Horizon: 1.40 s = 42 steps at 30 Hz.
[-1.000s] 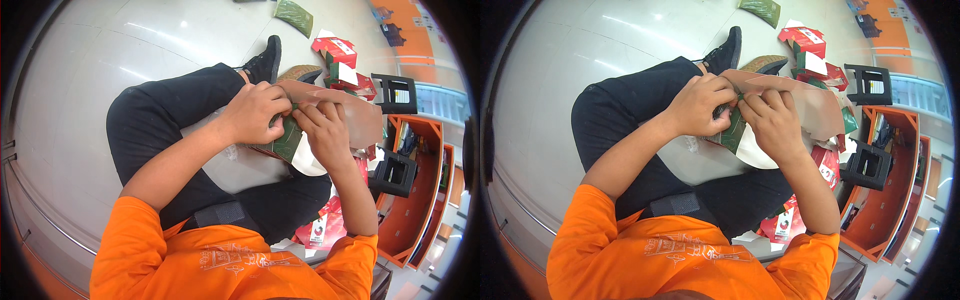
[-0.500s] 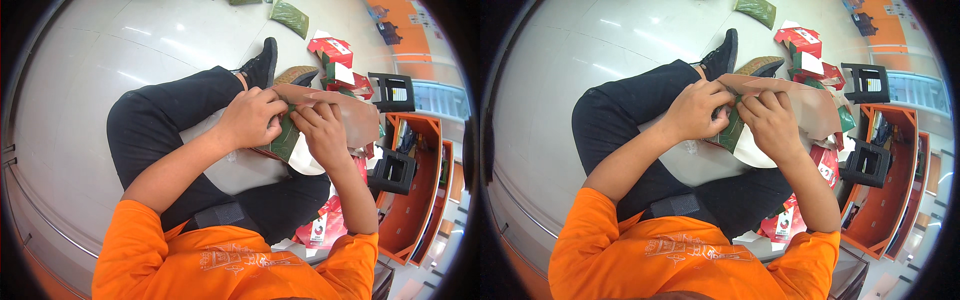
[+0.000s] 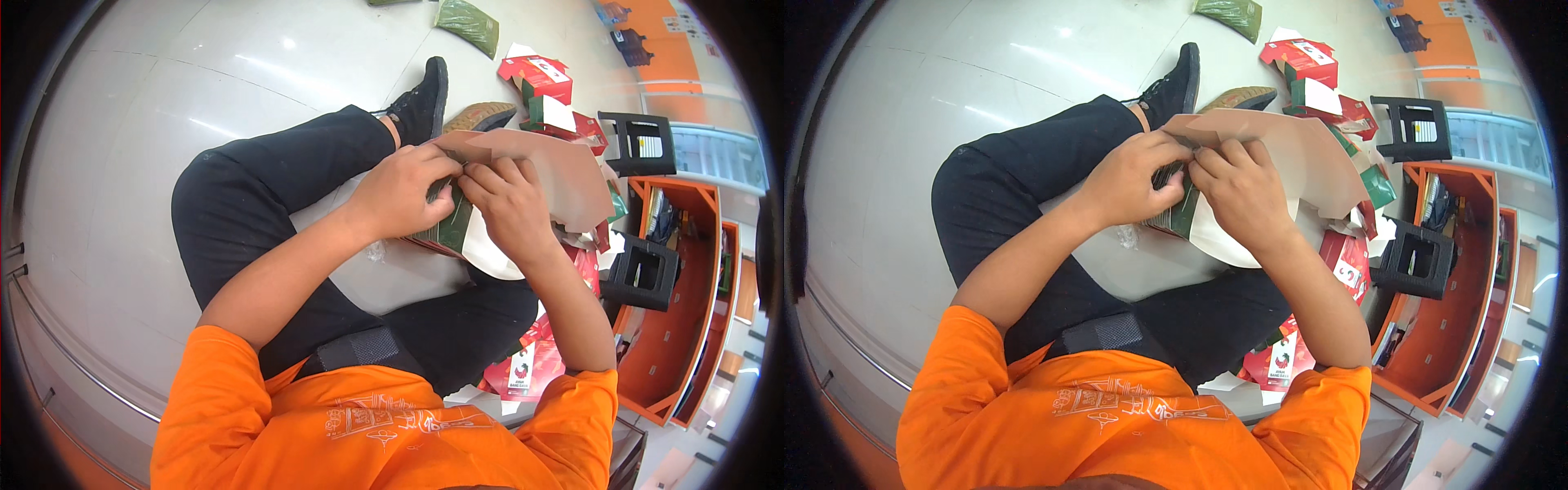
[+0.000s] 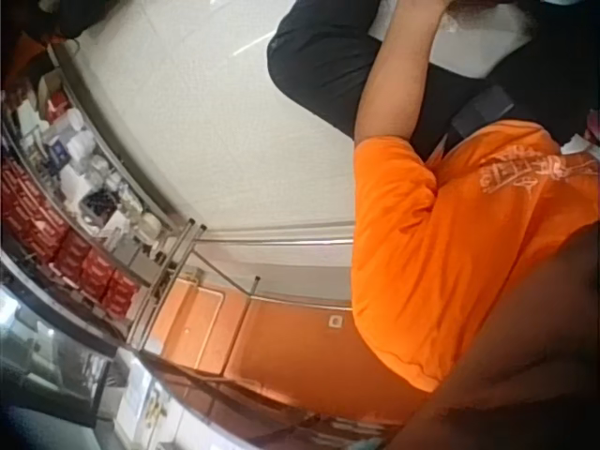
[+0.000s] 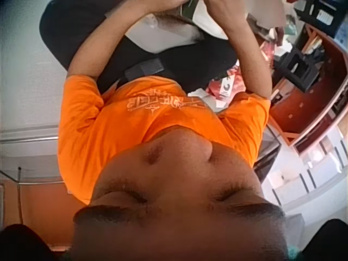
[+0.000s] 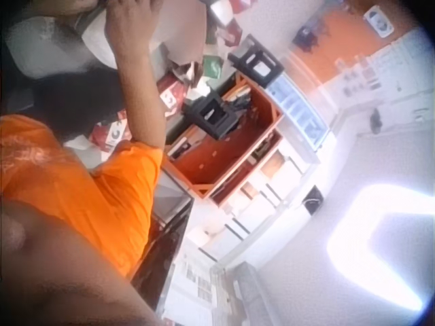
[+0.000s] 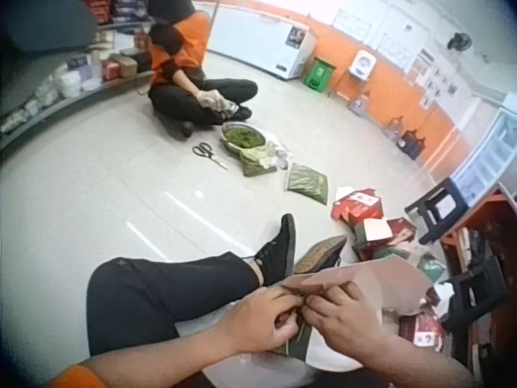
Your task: Assembling cardboard food boxes while sitting on the floor.
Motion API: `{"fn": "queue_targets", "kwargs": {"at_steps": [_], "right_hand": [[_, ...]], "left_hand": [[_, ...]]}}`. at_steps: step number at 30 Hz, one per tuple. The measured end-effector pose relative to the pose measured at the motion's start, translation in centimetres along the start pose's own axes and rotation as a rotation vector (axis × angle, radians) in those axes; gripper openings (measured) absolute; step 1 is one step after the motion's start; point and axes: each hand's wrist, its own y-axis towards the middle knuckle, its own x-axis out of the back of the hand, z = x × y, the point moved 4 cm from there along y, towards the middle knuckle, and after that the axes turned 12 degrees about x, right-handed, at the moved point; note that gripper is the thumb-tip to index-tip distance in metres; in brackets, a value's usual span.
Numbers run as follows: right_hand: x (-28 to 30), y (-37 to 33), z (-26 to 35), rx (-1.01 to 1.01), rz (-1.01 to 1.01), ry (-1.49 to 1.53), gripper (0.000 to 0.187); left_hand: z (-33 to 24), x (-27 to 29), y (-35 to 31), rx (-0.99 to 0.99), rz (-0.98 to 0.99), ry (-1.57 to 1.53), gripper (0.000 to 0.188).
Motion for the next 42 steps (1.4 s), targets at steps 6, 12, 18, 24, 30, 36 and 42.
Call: {"fn": "queue_targets", "kwargs": {"at_steps": [6, 12, 18, 24, 30, 36, 42], "right_hand": [[1.5, -2.8, 1.3, -0.246, -0.218, 0.540, 0.040], [0.5, -14.4, 2.1, -1.032, -0.528, 0.272, 0.026], [-3.4, -17.2, 2.9, -1.431, -0.551, 0.634, 0.027], [-3.5, -17.0, 3.2, -1.291, -0.714, 0.666, 0.020], [-4.4, -17.3, 4.3, -1.267, -0.862, 0.633, 0.012], [-4.8, -17.0, 5.0, -1.245, -0.956, 0.654, 0.013], [-9.4, -20.3, 2.4, -1.419, -1.095, 1.234, 0.029]], "left_hand": [[0.4, 1.2, -0.6, 0.093, 0.030, -0.189, 0.025], [-2.8, 1.0, 0.0, 0.074, -0.048, -0.308, 0.024], [-3.5, -0.8, -1.1, 0.108, -0.122, -0.051, 0.016], [-2.4, -0.6, -2.5, 0.103, -0.176, 0.032, 0.010], [-2.6, -1.5, -2.8, 0.064, -0.181, 0.141, 0.009], [-1.7, -1.0, -3.0, 0.049, -0.168, 0.207, 0.007], [-1.1, -1.1, -3.6, 0.097, -0.104, 0.140, 0.013]]}}
